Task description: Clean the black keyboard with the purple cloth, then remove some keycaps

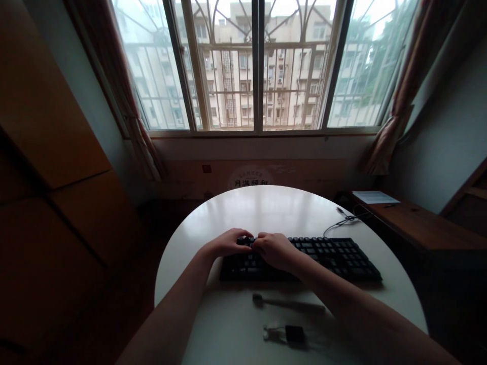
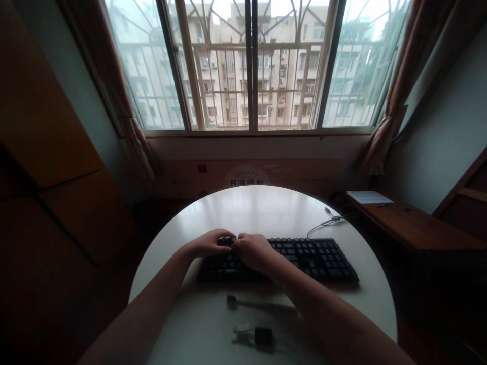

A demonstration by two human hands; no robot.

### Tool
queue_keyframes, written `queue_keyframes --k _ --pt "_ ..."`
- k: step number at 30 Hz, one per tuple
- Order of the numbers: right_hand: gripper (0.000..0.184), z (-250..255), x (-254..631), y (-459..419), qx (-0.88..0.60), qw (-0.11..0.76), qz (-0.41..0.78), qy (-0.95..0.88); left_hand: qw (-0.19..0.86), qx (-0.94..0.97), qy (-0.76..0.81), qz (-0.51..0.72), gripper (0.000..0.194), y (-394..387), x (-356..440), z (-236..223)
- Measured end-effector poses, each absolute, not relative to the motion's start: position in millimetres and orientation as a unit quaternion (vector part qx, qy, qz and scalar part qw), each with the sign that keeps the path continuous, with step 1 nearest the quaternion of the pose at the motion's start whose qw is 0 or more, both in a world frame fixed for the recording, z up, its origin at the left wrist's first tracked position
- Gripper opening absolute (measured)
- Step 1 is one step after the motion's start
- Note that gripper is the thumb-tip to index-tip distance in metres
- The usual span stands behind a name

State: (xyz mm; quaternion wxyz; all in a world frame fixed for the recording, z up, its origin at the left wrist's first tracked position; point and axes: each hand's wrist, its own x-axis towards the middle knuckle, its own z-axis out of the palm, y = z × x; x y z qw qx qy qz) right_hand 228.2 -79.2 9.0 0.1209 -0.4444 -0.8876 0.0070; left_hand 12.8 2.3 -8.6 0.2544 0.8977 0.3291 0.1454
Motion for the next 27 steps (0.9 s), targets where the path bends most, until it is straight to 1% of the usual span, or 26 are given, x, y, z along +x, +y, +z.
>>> queue_keyframes --k 3,9,16,22,27 --pt "0.026 8.0 224.5 -80.2 -0.453 0.122 0.003 -0.883 0.258 0.896 0.329 0.15 0.051 2.6 12.5 -9.3" --pt "0.021 10.4 228.6 -77.4 -0.428 0.115 0.012 -0.896 0.258 0.896 0.331 0.145 0.05 1.3 11.6 -7.4" --pt "0.028 7.7 220.4 -79.4 -0.462 0.109 -0.001 -0.88 0.256 0.895 0.335 0.147 0.048 1.9 12.3 -7.8" --pt "0.023 14.9 225.5 -81.2 -0.436 0.102 0.01 -0.894 0.258 0.894 0.338 0.143 0.049 1.7 12.2 -7.1" --pt "0.026 10.0 221.8 -80.0 -0.465 0.109 0.0 -0.879 0.257 0.895 0.338 0.141 0.05 1.1 12.5 -6.6"
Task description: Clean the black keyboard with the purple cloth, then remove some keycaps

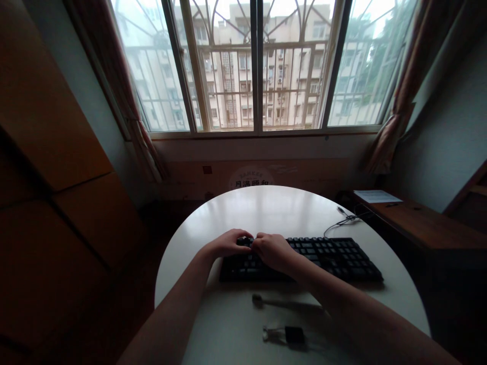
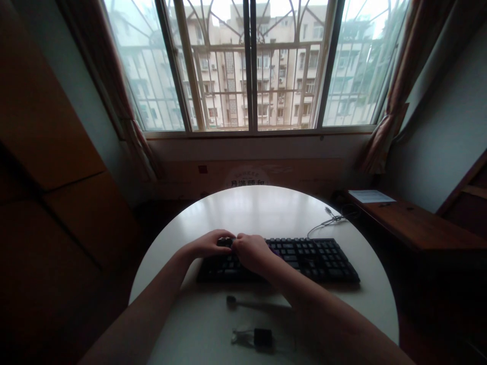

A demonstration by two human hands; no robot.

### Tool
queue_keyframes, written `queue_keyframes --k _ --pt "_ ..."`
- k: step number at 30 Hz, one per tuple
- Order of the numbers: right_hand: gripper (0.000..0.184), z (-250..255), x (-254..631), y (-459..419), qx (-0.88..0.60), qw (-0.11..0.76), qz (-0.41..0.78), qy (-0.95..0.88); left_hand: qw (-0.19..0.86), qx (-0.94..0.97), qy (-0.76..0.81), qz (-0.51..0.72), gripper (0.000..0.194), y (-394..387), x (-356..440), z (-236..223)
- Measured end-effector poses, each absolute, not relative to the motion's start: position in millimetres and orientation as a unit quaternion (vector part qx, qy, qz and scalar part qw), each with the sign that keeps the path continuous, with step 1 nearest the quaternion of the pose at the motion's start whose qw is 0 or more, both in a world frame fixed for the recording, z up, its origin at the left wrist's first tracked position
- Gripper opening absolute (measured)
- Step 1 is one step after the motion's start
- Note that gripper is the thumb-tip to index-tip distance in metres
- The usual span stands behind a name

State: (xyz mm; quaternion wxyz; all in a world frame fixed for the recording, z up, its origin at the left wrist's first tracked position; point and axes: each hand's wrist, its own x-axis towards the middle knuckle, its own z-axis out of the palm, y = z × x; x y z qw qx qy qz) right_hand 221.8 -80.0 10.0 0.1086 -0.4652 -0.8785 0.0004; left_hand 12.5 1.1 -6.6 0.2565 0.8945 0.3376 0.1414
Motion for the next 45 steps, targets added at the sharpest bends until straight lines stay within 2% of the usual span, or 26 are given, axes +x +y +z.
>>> queue_keyframes --k 9,13,18,22,24,28,32,36,45 --pt "0.023 17 227 -83 -0.443 0.106 0.002 -0.89 0.268 0.891 0.336 0.144 0.049 2 12 -7" --pt "0.022 23 244 -76 -0.46 0.168 0.022 -0.871 0.26 0.893 0.339 0.141 0.05 1 11 -5" --pt "0.015 28 268 -67 -0.413 0.25 0.138 -0.865 0.249 0.894 0.346 0.138 0.046 0 12 -4" --pt "0.019 21 270 -65 -0.357 0.264 0.265 -0.856 0.236 0.887 0.366 0.152 0.04 -2 12 -3" --pt "0.02 14 266 -64 -0.375 0.257 0.259 -0.852 0.227 0.885 0.372 0.164 0.038 -3 13 -3" --pt "0.036 0 255 -61 -0.444 0.248 0.188 -0.84 0.218 0.886 0.368 0.179 0.036 -5 14 -2" --pt "0.055 -9 247 -56 -0.476 0.284 0.122 -0.823 0.213 0.89 0.365 0.172 0.035 -5 15 -3" --pt "0.079 -15 240 -52 -0.524 0.243 0.18 -0.796 0.211 0.893 0.362 0.165 0.036 -4 16 -4" --pt "0.088 -18 242 -42 -0.542 0.173 0.247 -0.784 0.196 0.908 0.342 0.143 0.041 -7 18 0"
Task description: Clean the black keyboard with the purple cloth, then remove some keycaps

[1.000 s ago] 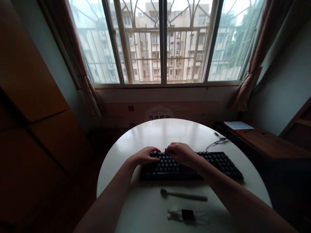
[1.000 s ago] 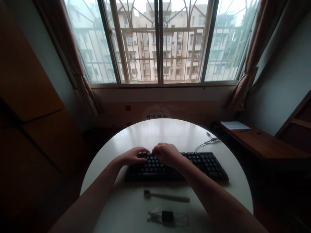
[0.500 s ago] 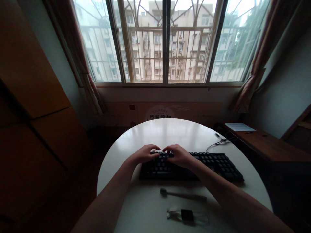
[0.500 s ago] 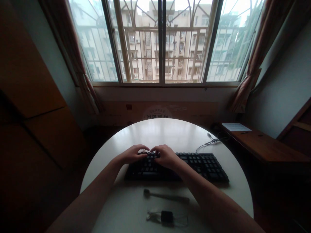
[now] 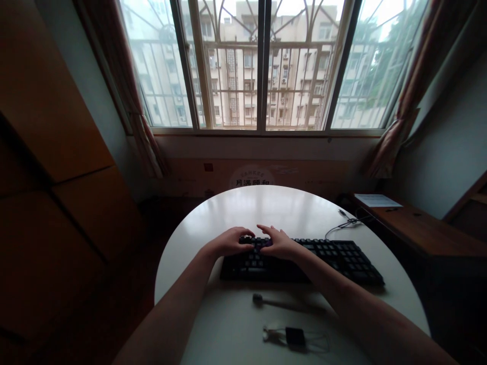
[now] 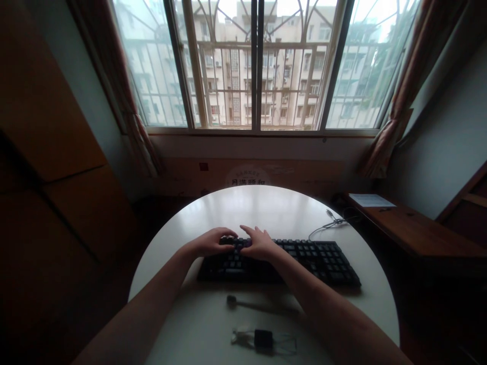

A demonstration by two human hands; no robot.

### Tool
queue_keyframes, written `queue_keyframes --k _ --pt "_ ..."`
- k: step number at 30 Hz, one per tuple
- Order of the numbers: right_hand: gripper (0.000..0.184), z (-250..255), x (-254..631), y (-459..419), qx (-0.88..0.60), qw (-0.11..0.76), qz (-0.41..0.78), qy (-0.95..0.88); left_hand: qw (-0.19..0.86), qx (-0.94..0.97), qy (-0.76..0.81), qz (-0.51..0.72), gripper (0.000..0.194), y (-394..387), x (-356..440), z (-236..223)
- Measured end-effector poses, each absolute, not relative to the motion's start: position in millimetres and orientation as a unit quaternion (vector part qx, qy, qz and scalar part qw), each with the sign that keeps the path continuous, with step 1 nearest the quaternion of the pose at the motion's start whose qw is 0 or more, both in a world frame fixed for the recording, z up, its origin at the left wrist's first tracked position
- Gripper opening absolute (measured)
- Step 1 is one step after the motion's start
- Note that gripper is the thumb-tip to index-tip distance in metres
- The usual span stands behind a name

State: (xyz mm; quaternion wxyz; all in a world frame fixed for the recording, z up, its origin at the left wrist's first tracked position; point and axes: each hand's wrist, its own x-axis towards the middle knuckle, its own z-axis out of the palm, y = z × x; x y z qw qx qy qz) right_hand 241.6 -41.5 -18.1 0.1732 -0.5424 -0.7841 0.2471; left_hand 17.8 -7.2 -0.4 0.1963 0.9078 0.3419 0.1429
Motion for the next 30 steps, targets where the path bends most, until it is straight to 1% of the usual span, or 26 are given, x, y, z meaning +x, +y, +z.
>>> queue_keyframes --k 4,10,19,30 --pt "0.087 -18.6 241.3 -39.3 -0.548 0.16 0.248 -0.783 0.196 0.905 0.35 0.142 0.042 -7.3 18.0 -0.3" --pt "0.078 -15.1 233.4 -45.8 -0.567 0.147 0.221 -0.78 0.206 0.901 0.354 0.144 0.043 -6.8 18.0 -0.5" --pt "0.081 -14.9 236.8 -44.3 -0.561 0.123 0.228 -0.786 0.201 0.904 0.351 0.139 0.044 -6.4 17.5 -2.0" --pt "0.076 -15.7 235.4 -42.7 -0.562 0.122 0.228 -0.786 0.204 0.901 0.354 0.142 0.046 -5.1 16.1 -4.2"
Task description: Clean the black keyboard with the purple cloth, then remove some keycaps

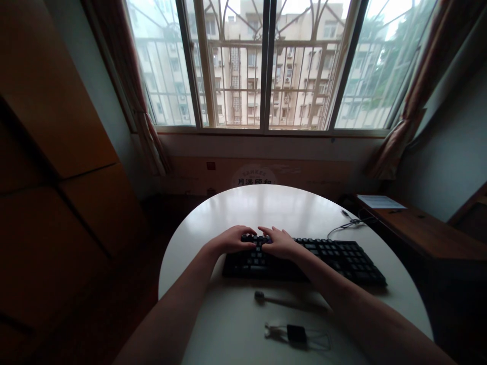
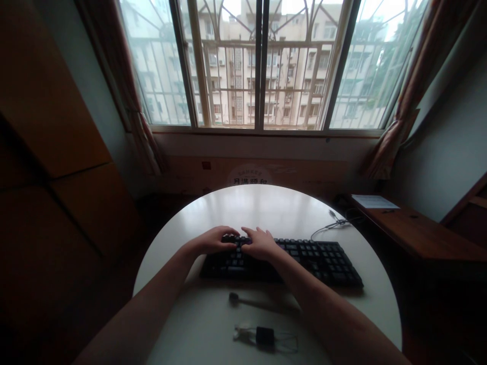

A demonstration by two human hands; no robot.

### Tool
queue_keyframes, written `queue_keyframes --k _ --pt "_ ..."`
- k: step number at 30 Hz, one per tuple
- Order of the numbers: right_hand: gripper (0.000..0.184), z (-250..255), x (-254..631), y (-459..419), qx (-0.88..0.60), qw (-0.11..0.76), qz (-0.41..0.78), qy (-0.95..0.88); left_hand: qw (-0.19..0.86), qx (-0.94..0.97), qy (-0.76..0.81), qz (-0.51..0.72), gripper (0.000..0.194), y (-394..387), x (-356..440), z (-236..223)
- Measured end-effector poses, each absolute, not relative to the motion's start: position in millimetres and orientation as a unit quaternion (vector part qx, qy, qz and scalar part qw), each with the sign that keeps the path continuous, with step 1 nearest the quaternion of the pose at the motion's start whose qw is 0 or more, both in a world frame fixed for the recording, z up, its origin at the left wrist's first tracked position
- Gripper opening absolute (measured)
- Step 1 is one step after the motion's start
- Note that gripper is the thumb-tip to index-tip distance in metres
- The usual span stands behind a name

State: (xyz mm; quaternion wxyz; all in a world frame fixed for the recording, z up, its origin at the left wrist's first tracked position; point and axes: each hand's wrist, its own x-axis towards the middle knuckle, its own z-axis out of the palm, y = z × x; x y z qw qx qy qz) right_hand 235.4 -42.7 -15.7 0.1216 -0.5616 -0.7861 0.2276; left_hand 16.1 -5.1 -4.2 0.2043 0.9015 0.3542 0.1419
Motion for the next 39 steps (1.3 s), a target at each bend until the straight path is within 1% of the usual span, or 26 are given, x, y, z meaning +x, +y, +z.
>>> queue_keyframes --k 5,14,21,30,39 --pt "0.072 -16 237 -44 -0.556 0.121 0.231 -0.789 0.208 0.902 0.351 0.141 0.046 -6 17 -3" --pt "0.072 -13 241 -41 -0.541 0.11 0.261 -0.792 0.209 0.901 0.352 0.145 0.047 -4 16 -6" --pt "0.079 -10 245 -41 -0.532 0.105 0.28 -0.793 0.21 0.9 0.356 0.138 0.046 -5 17 -4" --pt "0.076 -15 242 -38 -0.541 0.129 0.272 -0.785 0.208 0.904 0.346 0.14 0.043 -5 17 -2" --pt "0.079 -12 247 -35 -0.537 0.133 0.289 -0.782 0.213 0.903 0.349 0.136 0.044 -3 16 -4"
